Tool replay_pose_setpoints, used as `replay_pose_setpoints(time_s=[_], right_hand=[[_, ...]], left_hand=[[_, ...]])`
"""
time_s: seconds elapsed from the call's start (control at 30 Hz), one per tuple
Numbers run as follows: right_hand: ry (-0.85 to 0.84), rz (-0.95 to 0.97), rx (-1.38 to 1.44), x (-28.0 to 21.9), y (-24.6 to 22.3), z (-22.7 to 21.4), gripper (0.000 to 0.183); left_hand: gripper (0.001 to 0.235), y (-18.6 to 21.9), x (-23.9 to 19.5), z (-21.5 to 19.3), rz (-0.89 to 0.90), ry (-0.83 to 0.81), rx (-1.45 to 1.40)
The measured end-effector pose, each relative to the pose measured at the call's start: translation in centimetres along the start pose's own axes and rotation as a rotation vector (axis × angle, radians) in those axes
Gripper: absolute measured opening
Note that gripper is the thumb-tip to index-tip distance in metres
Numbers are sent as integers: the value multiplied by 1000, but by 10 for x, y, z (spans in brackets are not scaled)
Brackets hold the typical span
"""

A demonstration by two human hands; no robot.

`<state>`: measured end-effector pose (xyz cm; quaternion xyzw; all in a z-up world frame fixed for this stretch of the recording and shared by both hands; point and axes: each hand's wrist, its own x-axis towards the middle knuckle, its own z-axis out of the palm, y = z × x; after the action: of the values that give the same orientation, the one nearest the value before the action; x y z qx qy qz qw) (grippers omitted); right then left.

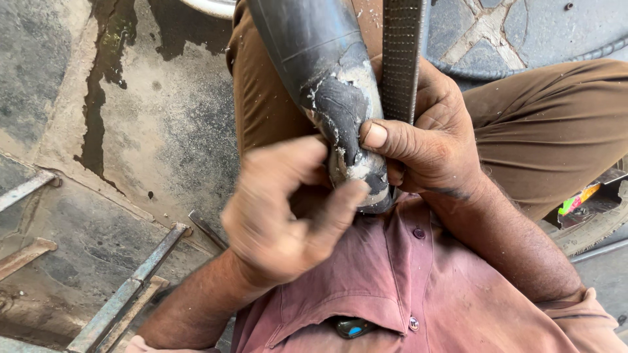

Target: The person sits on the floor and uses a metal rasp to scrape and smooth the surface of a damaged area on a black rubber tire. They repeatedly rub the tool against the rubber to remove loose material and prepare the surface.

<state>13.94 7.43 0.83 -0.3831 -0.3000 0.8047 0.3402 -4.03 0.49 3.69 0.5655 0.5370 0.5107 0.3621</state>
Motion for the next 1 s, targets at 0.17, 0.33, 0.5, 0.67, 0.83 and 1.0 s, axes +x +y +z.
replay_pose_setpoints(time_s=[0.17, 0.33, 0.5, 0.67, 0.83, 1.0], right_hand=[[-15, -35, -54, 1, 0, 4, 46], [58, -146, -360, -13, -9, 5, 32], [248, -249, -425, -49, -30, 14, 30], [139, -207, -596, -74, -35, 22, 33], [152, -225, -494, -69, -19, 24, 32], [125, -215, -393, -72, -16, 20, 31]], left_hand=[[36, 7, 5, -9, -489, 71, -532], [22, 6, 5, -17, -528, -87, -728], [19, 8, -4, -12, -452, -53, -781], [17, 11, -8, -13, -513, -106, -852], [22, 2, -16, -19, -535, -205, -984], [20, -20, -17, -11, -562, -296, -1183]])
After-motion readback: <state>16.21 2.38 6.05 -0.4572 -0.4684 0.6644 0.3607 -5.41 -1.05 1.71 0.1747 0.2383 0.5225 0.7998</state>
